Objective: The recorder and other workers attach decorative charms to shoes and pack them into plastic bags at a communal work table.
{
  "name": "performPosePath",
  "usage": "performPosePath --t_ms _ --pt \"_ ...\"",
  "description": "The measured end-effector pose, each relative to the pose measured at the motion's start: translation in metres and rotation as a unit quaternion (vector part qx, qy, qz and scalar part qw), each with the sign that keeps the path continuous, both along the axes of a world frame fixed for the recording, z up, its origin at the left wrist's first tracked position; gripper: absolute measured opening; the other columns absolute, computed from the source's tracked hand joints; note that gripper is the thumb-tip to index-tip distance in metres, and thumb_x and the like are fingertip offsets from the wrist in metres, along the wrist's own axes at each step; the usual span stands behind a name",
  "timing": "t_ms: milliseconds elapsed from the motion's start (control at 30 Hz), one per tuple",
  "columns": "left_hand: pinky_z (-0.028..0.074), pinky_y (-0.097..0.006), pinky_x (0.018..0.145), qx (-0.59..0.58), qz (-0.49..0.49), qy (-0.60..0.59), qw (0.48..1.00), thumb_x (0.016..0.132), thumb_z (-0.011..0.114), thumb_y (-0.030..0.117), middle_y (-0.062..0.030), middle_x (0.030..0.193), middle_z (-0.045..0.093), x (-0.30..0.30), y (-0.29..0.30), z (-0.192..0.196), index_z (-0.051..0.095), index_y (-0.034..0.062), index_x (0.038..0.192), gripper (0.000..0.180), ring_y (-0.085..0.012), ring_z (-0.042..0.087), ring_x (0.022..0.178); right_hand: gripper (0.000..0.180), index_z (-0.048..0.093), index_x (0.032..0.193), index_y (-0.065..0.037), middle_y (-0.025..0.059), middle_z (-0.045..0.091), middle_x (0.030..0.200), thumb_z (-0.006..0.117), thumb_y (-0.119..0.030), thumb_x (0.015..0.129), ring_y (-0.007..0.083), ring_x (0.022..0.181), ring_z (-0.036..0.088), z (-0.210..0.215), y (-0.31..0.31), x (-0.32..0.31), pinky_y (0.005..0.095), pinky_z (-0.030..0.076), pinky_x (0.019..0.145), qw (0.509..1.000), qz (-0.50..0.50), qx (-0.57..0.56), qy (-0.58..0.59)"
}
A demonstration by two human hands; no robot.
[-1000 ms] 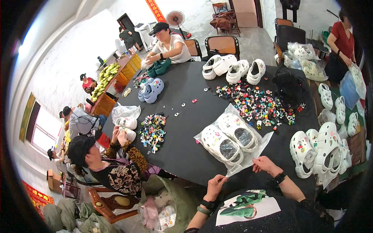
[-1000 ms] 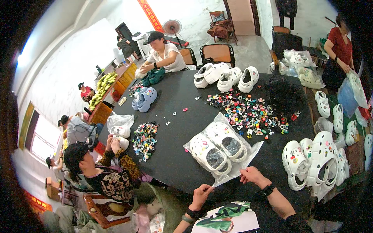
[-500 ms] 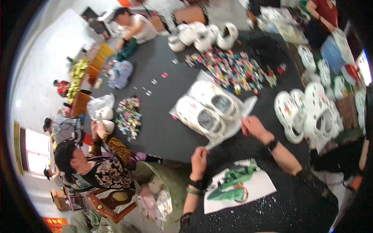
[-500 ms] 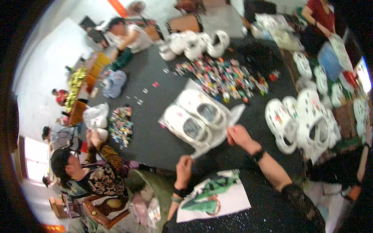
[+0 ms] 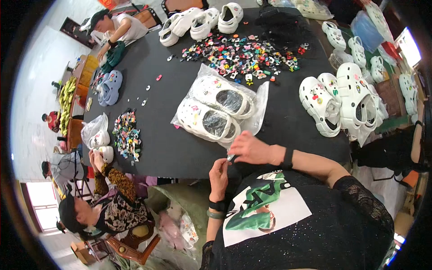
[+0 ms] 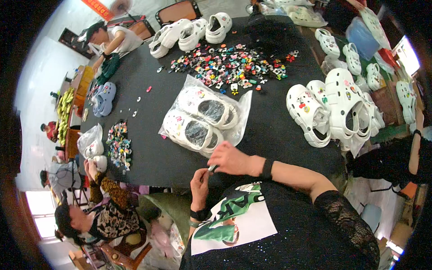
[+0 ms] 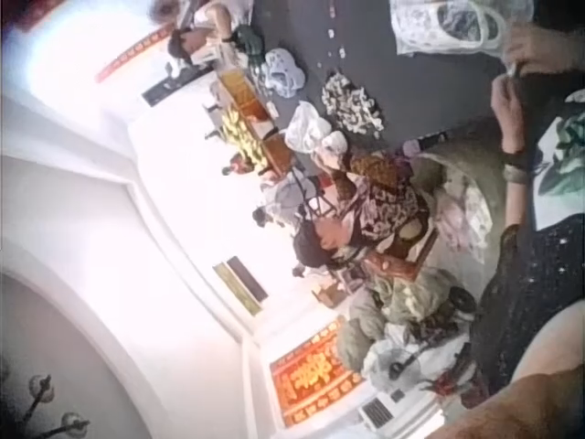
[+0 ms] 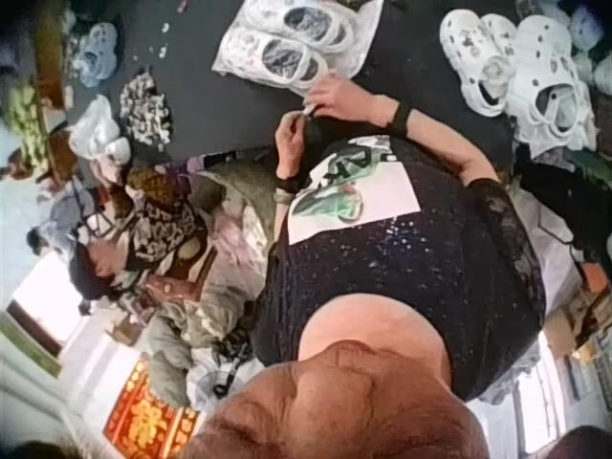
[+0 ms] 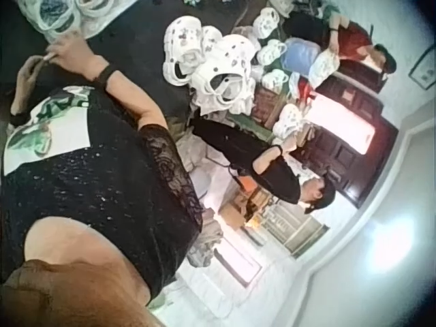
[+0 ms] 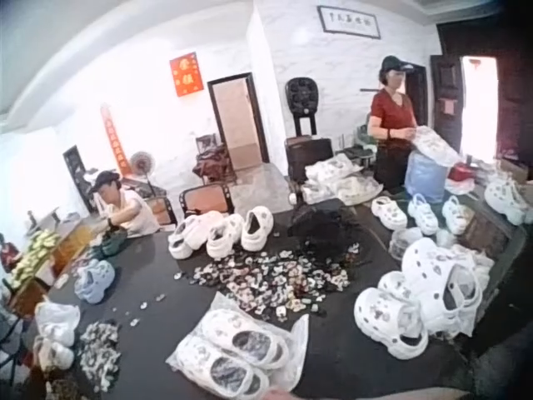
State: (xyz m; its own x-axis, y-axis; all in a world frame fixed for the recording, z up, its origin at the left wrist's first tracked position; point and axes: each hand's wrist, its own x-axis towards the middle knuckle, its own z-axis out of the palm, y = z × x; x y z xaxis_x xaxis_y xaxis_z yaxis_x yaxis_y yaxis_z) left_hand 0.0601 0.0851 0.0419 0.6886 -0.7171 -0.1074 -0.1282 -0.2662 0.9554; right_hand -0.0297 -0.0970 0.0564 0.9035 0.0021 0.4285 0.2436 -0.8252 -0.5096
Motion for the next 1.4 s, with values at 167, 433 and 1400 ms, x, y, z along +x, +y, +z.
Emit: performPosePath --t_ms 167,433,1400 --pt "0.047 -0.035 0.066 0.038 -0.070 -0.194 0.978 0.084 0.058 0.003 -0.0159 0.083 0.059 -0.003 0.006 -0.007 0.057 -0.0002 0.091 0.008 -0.0319 0.059 0.075 0.011 0.058 0.079 -0.012 0.0010 0.056 0.075 0.062 -0.020 0.073 0.0177 0.082 0.053 -0.016 0.018 0.005 0.0344 0.036 0.082 0.994 0.031 -0.097 -0.038" --pt "0.041 -0.037 0.073 0.056 -0.101 -0.348 0.930 0.080 0.057 0.004 -0.0078 0.082 0.059 -0.014 0.007 -0.008 0.055 0.0063 0.085 0.006 -0.0273 0.057 0.079 0.007 0.059 0.078 -0.012 0.0005 0.056 0.077 0.058 -0.013 0.071 0.0177 0.085 0.052 -0.019 0.019 0.000 0.0352 0.035 0.089 0.988 0.065 -0.141 0.026" --pt "0.044 -0.036 0.077 0.034 -0.084 -0.320 0.943 0.076 0.061 -0.002 -0.0100 0.087 0.063 0.004 0.029 -0.011 0.058 0.0042 0.085 0.011 -0.0277 0.059 0.084 0.010 0.057 0.083 -0.008 0.0023 0.057 0.089 0.056 -0.007 0.074 0.0197 0.091 0.053 -0.016 -0.147 -0.069 0.0351 0.040 0.086 0.966 -0.151 -0.207 0.024"
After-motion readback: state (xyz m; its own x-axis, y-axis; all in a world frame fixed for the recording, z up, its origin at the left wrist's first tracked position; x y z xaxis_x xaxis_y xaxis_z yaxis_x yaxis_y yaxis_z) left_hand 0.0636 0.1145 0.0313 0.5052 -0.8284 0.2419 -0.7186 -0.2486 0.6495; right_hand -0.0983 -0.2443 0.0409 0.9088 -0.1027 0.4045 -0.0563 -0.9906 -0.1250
